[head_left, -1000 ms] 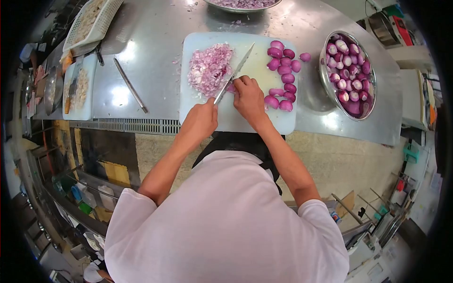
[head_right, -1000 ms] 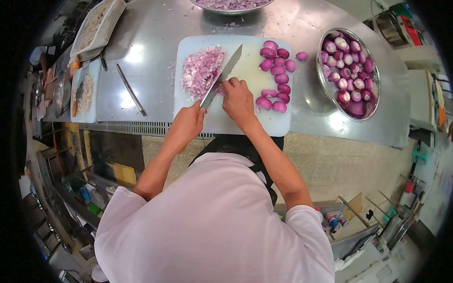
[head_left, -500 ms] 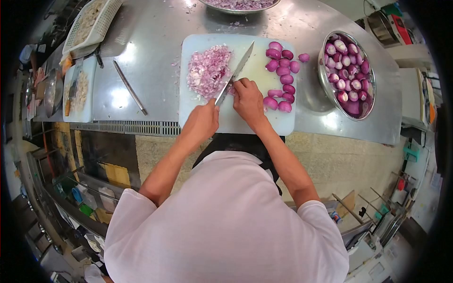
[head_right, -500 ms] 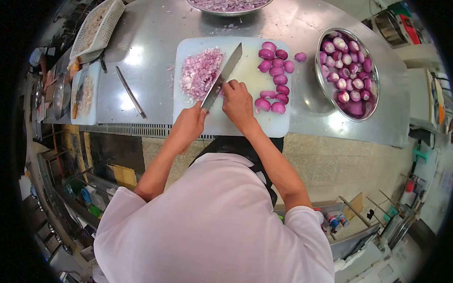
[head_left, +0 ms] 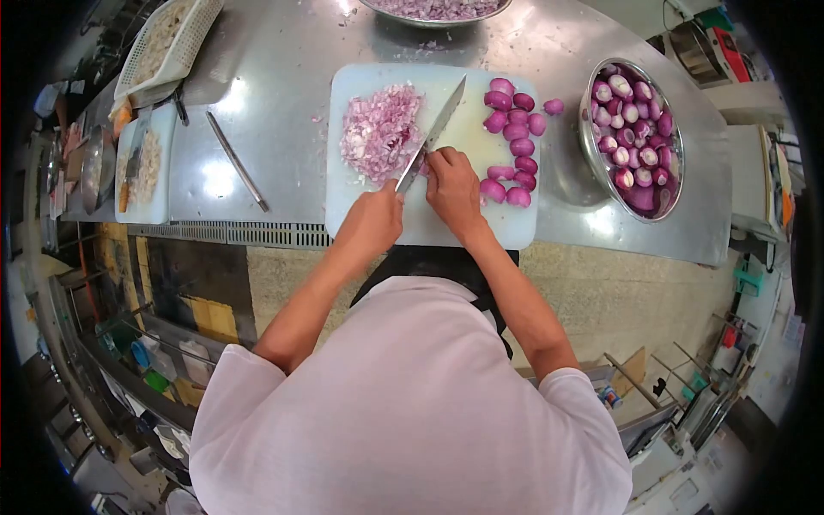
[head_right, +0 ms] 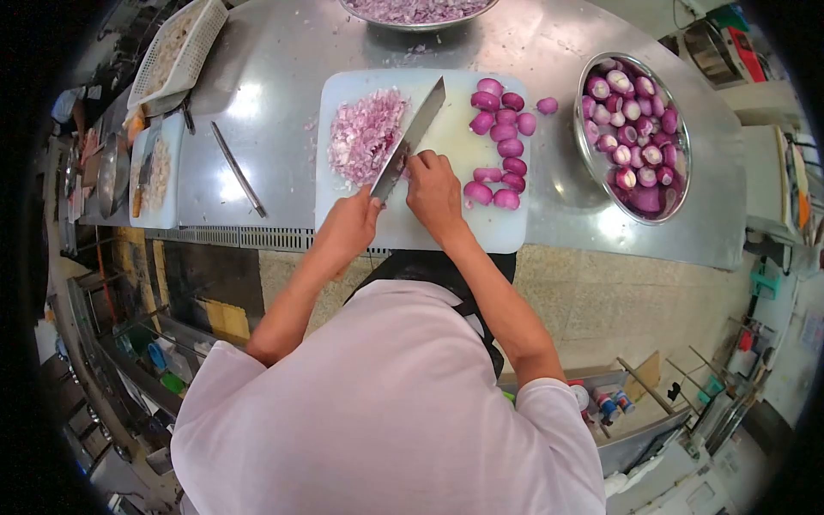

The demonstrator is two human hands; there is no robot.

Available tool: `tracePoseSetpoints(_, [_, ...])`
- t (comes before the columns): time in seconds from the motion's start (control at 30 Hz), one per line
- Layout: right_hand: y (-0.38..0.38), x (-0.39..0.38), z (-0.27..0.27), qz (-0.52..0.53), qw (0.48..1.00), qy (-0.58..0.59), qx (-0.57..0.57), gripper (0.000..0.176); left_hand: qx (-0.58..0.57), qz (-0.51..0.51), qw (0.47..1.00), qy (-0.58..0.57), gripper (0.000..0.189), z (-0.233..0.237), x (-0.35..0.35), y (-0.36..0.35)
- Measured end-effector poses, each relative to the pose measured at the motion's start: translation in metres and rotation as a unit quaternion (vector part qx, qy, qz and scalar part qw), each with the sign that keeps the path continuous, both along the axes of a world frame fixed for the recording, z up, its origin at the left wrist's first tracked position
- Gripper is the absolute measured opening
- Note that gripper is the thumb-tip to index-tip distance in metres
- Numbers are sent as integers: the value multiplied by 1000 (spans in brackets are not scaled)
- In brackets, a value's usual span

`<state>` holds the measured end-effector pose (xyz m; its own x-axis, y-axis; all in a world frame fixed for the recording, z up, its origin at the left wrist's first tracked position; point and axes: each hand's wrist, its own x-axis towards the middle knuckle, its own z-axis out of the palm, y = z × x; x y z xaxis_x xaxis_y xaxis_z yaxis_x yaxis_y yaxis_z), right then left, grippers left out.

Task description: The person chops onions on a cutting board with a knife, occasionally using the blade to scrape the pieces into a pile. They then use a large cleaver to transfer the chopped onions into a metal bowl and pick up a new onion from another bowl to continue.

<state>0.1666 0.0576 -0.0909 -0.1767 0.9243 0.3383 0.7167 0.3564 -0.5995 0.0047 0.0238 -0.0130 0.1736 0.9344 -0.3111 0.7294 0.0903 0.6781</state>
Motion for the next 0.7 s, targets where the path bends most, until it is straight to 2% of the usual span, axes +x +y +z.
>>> tracePoseSetpoints(0.07, [-1,-1,0,-5,1000,8,1,15,25,-19,999,19,22,-25,1,-1])
tracePoseSetpoints(0.17, [-1,0,3,-5,1000,-2,-6,16,17,-8,1000,8,20,-7,-1,3])
tracePoseSetpoints(0.3, [-1,-1,-1,-17,1000,9,9,17,-13,10,1000,27,20,-9,4,-2])
tracePoseSetpoints(0.37, [-5,-2,-2,-14,1000,8,12,18,34,-14,999,-1,22,-25,2,2])
tracePoseSetpoints(0.47, [-3,0,-2,-13,1000,15,13,18,15,2,1000,15,19,-3,2,-2])
tracePoseSetpoints(0.57, [-5,0,-3,-18,999,41,13,15,8,-4,1000,27,19,-22,7,-2])
tracePoseSetpoints(0.7, [-7,5,-3,-25,998,58,11,16,54,-17,998,-9,23,-11,-2,5])
